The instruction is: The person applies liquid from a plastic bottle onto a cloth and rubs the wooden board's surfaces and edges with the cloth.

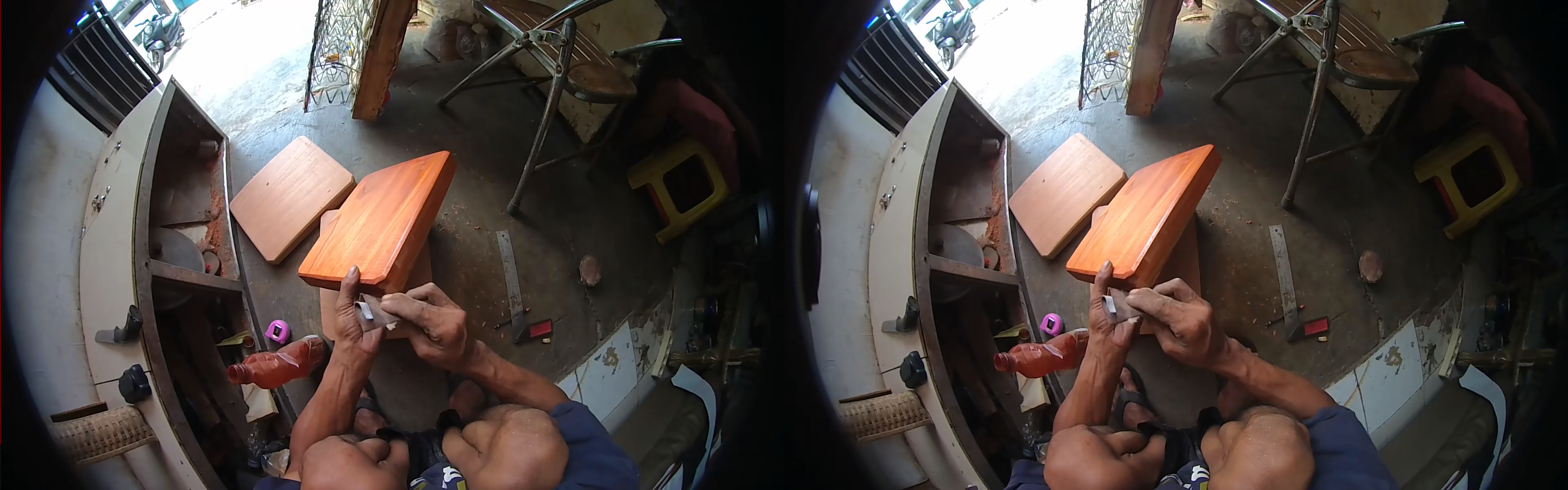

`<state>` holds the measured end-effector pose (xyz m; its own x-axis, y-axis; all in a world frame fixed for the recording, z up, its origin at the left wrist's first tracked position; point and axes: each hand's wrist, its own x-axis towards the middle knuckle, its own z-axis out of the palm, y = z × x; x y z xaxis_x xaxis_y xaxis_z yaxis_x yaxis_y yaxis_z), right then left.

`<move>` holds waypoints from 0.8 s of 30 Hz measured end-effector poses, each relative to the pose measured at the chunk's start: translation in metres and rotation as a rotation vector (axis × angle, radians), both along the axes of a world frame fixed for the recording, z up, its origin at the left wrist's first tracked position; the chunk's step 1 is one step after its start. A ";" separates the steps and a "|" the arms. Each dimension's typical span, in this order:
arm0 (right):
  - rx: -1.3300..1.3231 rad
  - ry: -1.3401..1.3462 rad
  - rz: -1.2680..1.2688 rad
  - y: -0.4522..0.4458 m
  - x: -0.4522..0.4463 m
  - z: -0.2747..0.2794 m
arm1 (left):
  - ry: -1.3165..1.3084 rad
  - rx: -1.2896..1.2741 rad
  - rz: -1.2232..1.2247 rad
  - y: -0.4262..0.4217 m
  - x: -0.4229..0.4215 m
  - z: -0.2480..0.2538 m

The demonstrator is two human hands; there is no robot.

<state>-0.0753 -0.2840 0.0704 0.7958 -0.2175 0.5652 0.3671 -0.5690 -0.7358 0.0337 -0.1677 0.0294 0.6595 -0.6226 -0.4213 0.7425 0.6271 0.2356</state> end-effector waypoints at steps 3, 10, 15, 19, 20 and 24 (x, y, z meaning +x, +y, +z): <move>0.085 0.083 -0.372 -0.037 0.024 0.000 | 0.013 -0.037 -0.010 0.007 0.002 -0.007; -0.107 -0.034 -0.087 -0.009 0.013 -0.004 | 0.073 -0.079 -0.019 0.008 0.006 -0.004; -0.050 -0.014 -0.180 -0.027 0.032 0.004 | 0.031 -0.012 0.037 0.012 0.001 -0.007; -0.053 -0.087 0.044 -0.020 0.030 0.026 | 0.024 -0.087 -0.011 0.015 0.009 -0.001; -0.025 -0.050 -0.173 -0.042 0.044 0.018 | 0.040 -0.078 0.007 0.020 0.009 -0.008; -0.009 0.154 -0.659 -0.171 0.128 -0.027 | 0.075 -0.078 0.034 0.022 0.007 -0.008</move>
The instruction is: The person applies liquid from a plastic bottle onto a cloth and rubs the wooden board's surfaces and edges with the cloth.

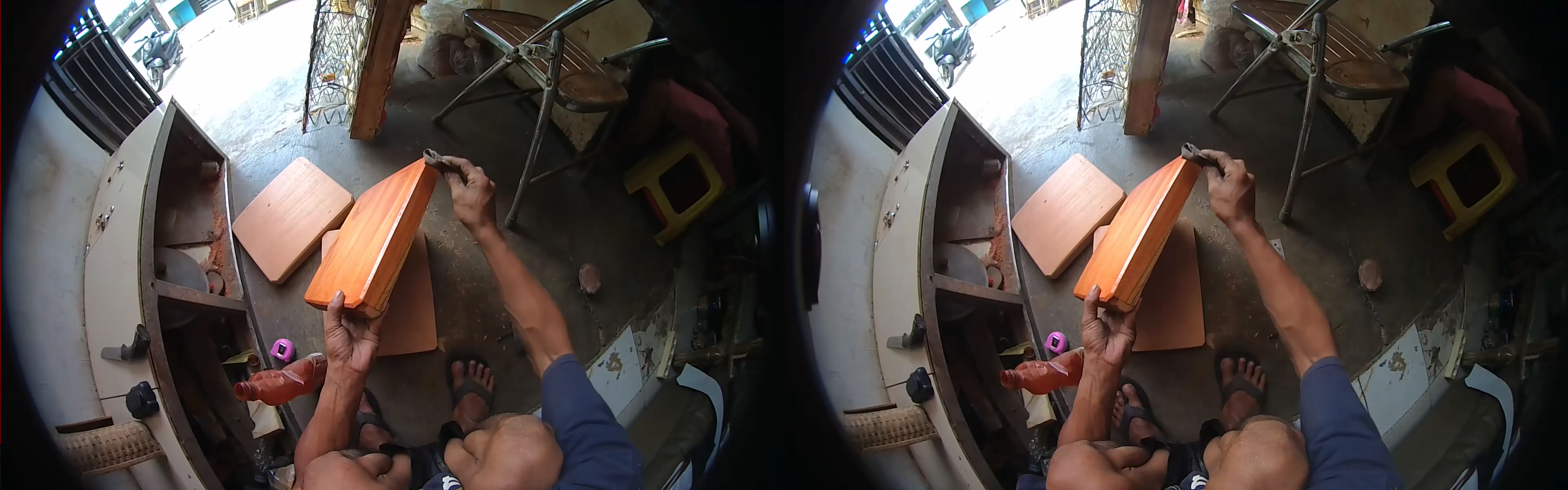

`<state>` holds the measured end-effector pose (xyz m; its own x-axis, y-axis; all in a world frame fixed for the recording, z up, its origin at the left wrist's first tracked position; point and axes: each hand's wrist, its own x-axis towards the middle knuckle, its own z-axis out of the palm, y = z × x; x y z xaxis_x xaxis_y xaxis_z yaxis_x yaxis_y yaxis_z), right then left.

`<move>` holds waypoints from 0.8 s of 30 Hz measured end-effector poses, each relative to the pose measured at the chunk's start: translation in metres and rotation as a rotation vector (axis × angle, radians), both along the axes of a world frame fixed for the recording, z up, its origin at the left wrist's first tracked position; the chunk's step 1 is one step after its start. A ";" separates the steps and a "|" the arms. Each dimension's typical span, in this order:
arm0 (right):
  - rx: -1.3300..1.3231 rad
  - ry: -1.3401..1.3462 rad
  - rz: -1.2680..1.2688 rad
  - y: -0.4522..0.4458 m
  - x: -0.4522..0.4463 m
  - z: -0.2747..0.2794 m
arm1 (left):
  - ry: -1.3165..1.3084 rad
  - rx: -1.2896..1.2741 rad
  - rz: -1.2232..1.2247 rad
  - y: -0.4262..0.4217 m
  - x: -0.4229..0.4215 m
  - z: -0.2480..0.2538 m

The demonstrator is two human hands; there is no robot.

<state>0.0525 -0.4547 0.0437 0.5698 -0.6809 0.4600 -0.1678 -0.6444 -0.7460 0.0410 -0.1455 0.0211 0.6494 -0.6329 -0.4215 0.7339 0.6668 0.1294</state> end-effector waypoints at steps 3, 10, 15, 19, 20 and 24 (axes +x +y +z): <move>0.015 -0.002 0.058 -0.008 0.014 -0.010 | -0.013 0.011 -0.007 -0.001 0.003 0.002; -0.143 -0.174 0.688 0.149 -0.091 0.033 | -0.006 -0.093 -0.062 -0.003 0.004 0.000; -0.068 -0.214 0.465 0.158 -0.087 0.045 | 0.086 0.019 0.035 0.003 0.006 -0.006; -0.085 -0.219 0.755 0.132 -0.067 0.043 | 0.025 -0.053 0.041 0.014 0.008 -0.018; -0.131 -0.204 0.599 0.103 -0.050 0.041 | 0.026 -0.045 0.038 0.018 0.010 -0.014; 0.413 -0.286 0.284 -0.039 0.049 -0.037 | 0.106 -0.074 -0.027 0.020 0.009 -0.015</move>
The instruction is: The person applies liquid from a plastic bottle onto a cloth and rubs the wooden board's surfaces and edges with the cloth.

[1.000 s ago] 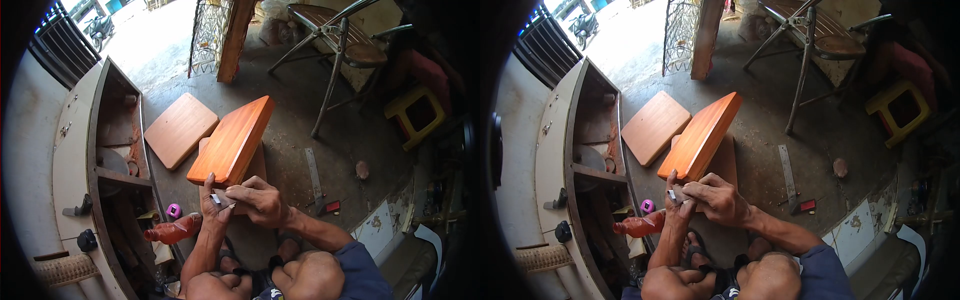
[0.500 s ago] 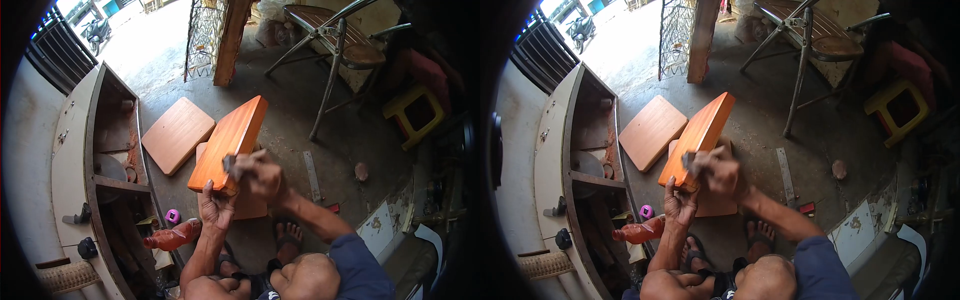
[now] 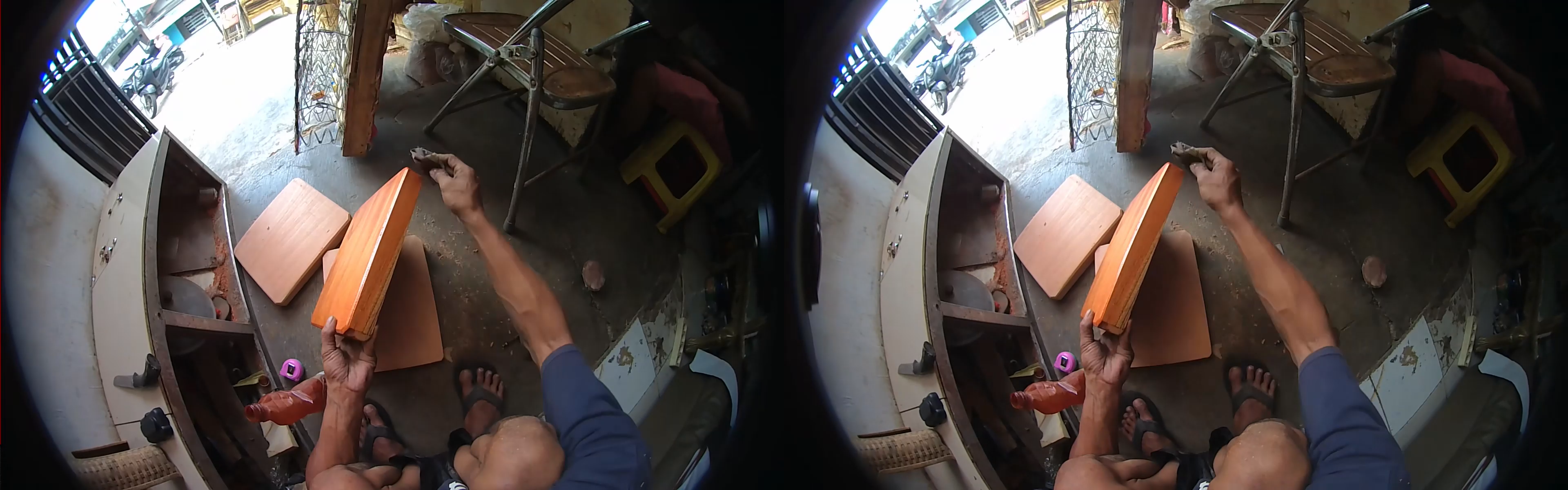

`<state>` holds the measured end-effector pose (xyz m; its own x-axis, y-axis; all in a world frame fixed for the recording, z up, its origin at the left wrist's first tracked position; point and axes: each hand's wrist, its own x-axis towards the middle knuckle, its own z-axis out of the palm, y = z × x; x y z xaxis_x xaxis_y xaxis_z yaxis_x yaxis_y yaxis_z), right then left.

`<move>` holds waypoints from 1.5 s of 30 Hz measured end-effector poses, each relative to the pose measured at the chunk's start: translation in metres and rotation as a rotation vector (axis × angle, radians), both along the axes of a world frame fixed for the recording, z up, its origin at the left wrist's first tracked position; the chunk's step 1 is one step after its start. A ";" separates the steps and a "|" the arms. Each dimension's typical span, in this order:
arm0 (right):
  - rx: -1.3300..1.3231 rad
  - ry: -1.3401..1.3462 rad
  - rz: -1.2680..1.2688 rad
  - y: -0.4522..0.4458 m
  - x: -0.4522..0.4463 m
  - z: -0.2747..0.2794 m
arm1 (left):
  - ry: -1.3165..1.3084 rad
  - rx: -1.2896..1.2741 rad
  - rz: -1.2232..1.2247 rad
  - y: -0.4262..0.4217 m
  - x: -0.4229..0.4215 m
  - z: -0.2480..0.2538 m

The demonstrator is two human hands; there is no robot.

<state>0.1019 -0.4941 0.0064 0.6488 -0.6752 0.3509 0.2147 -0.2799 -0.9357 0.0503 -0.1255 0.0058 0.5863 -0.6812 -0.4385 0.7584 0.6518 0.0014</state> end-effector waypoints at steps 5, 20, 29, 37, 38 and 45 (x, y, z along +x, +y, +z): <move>-0.107 0.332 0.195 -0.018 0.000 0.035 | -0.025 0.013 -0.020 0.003 -0.002 -0.004; -0.513 -0.008 0.072 0.143 -0.096 0.057 | -0.117 0.107 0.068 -0.036 -0.002 0.018; -0.676 -0.041 0.095 0.184 -0.139 0.076 | -0.058 0.030 0.115 -0.058 0.000 0.027; -0.843 0.003 0.110 0.171 -0.153 0.090 | 0.004 -0.164 0.001 -0.086 0.004 0.022; -0.904 0.021 0.083 0.167 -0.149 0.094 | -0.002 -0.116 0.015 -0.082 -0.003 0.025; -0.974 0.020 0.087 0.156 -0.169 0.081 | -0.036 -0.007 0.008 -0.088 -0.001 0.027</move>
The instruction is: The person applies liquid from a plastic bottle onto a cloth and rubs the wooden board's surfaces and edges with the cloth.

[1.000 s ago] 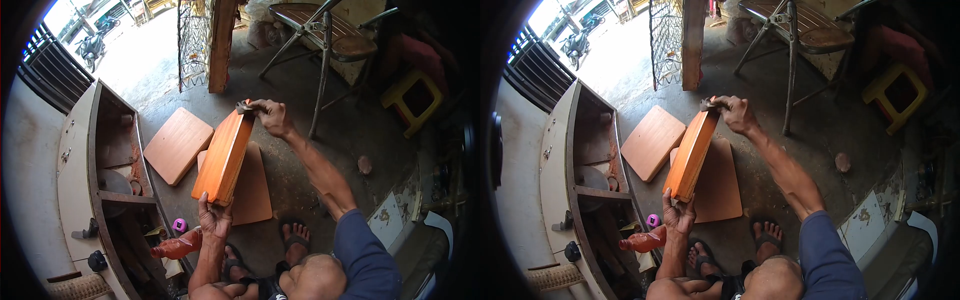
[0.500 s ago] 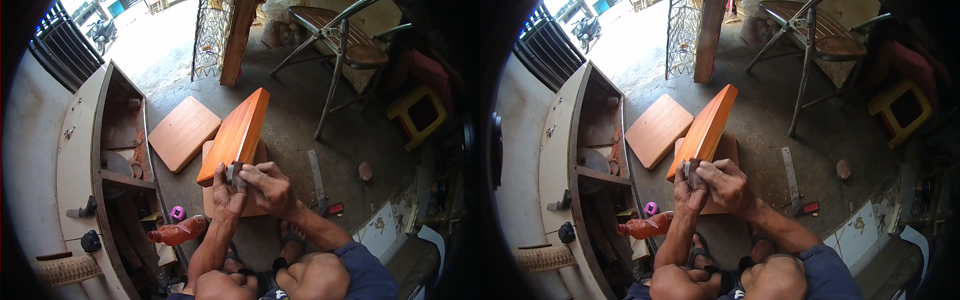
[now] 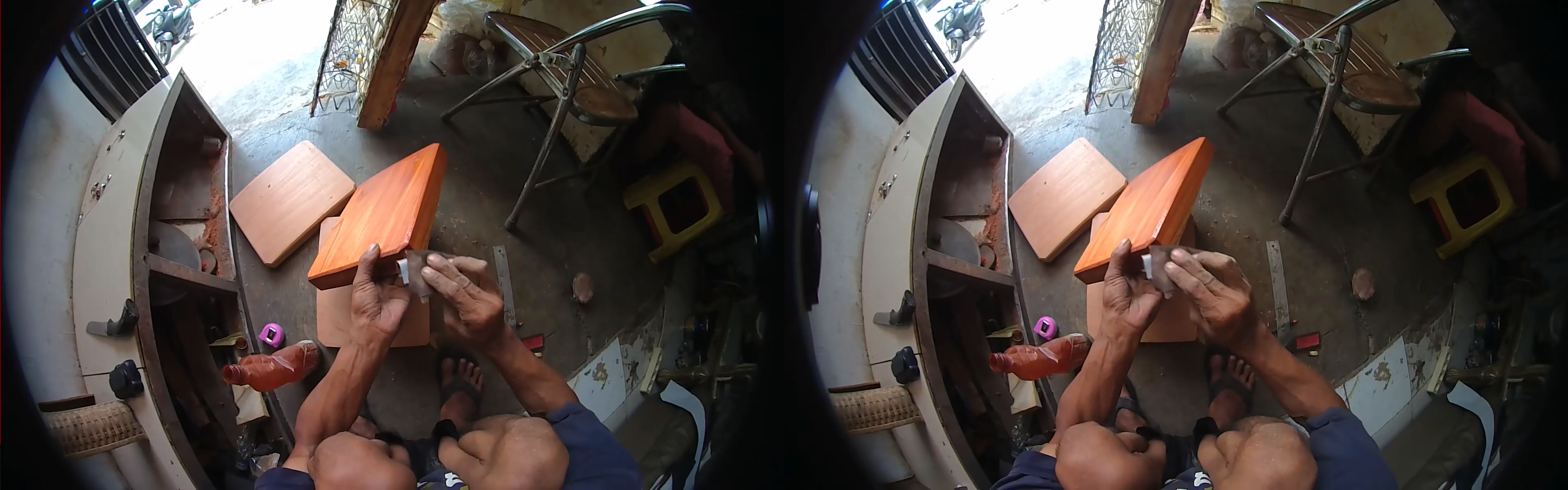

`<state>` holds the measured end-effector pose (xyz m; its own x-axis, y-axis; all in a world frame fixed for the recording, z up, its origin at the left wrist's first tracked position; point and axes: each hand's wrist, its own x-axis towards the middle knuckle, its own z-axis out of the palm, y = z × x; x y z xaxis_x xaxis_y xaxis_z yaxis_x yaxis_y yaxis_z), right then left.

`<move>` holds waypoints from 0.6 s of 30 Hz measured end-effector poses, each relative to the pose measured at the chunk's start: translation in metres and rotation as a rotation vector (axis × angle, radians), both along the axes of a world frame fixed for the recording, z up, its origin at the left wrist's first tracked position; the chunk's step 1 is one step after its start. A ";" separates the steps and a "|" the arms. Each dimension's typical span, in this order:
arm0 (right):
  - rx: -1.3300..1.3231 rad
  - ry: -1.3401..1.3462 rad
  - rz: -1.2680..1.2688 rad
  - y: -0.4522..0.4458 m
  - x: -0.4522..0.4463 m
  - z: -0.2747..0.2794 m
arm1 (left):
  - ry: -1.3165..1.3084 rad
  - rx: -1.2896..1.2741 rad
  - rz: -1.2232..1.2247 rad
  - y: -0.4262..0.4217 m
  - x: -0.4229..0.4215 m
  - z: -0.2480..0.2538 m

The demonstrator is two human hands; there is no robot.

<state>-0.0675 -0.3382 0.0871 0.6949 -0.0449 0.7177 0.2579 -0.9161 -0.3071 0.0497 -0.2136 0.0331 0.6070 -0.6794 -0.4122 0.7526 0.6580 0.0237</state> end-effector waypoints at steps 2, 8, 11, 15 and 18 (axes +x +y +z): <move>-0.048 0.036 0.009 0.004 0.016 0.015 | 0.070 -0.114 -0.049 0.002 -0.005 -0.011; -0.013 0.050 -0.055 -0.007 -0.011 -0.016 | -0.046 0.110 -0.030 -0.005 -0.012 -0.001; 0.009 0.138 0.033 0.003 -0.015 -0.009 | 0.005 -0.119 -0.353 -0.004 -0.005 -0.008; 0.329 0.075 -0.228 -0.008 -0.024 0.007 | -0.001 0.120 -0.092 -0.007 -0.023 -0.005; 0.094 0.244 0.216 0.001 -0.026 -0.011 | -0.052 -0.008 -0.172 -0.009 -0.018 -0.016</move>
<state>-0.0939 -0.3367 0.0764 0.8462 0.0640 0.5291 0.3518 -0.8128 -0.4643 0.0318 -0.2231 0.0175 0.5021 -0.7783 -0.3770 0.8519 0.5201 0.0609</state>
